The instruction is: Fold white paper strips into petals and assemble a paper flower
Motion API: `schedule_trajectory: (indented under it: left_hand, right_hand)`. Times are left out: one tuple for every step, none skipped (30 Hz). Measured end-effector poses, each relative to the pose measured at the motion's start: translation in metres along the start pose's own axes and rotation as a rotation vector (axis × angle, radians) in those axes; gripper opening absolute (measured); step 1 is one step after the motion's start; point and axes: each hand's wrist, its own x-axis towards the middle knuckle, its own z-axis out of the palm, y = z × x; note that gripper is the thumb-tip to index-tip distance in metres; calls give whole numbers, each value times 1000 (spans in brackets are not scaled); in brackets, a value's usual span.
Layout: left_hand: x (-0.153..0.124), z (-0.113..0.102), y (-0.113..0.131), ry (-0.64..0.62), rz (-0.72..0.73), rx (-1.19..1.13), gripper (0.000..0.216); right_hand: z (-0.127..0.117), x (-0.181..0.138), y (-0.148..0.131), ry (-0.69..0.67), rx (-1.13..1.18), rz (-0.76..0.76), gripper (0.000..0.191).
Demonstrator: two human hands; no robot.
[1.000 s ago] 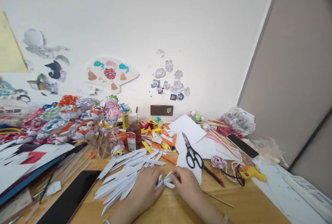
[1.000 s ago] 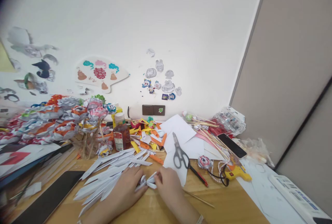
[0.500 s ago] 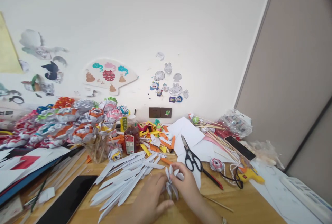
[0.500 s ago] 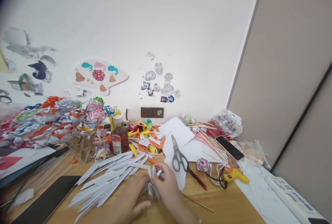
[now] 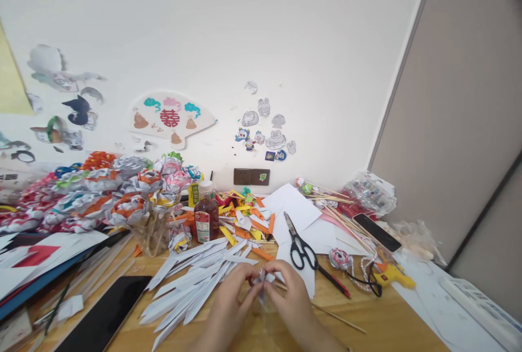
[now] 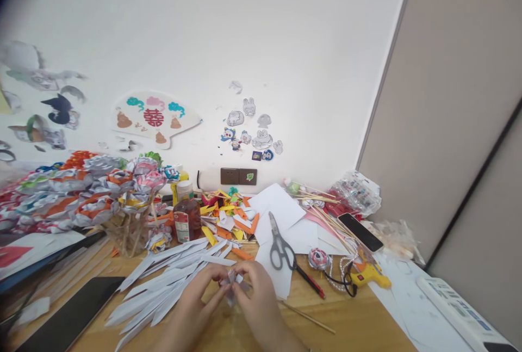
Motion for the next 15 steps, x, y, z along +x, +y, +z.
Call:
schedule_trajectory:
  left_hand:
    - [0,0,2,17,19,-6,4]
    - [-1,0,3,32,35,-7,5]
    - [-2,0,5,42,43,-5,5]
    - [-2,-1,7,48,47,0,6]
    - [-3,-1,8,53,48,8,8]
    - [-3,-1,9,57,47,16,9]
    - [-3,-1,9,62,45,20,11]
    - [-3,-1,9,67,42,21,12]
    - [-3,-1,9,71,40,19,12]
    - [-3,-1,8,75,41,14,12]
    - [-2,-1,8,77,45,7,12]
    - [-2,-1,7,77,51,-2,12]
    - [-2,-1,7,76,53,-10,11]
    - [-1,-1,7,72,51,-18,11]
    - [-1,-1,7,70,45,-24,11]
  right_hand:
    - [-1,0,-1,5,-2,-37,18]
    - [-2,0,-1,9,-7,-73,16]
    - [-3,0,-2,11,-13,-102,15]
    - [-3,0,-3,10,-22,-120,14]
    - [-4,1,-4,11,-32,-129,14]
    - [-4,1,-5,14,-41,-133,14]
    - [-5,1,-5,15,-49,-136,14]
    - [-5,1,-5,16,-55,-138,13]
    - [-5,1,-6,14,-60,-142,13]
    - [-5,1,-5,13,-65,-147,12]
    - [-6,1,-5,11,-69,-152,12]
    - [-6,1,-5,9,-74,-157,12]
    - [-6,2,-5,9,-78,-162,12]
    - [-6,2,-5,9,-81,-168,12]
    - [-7,2,-5,8,-81,-174,12]
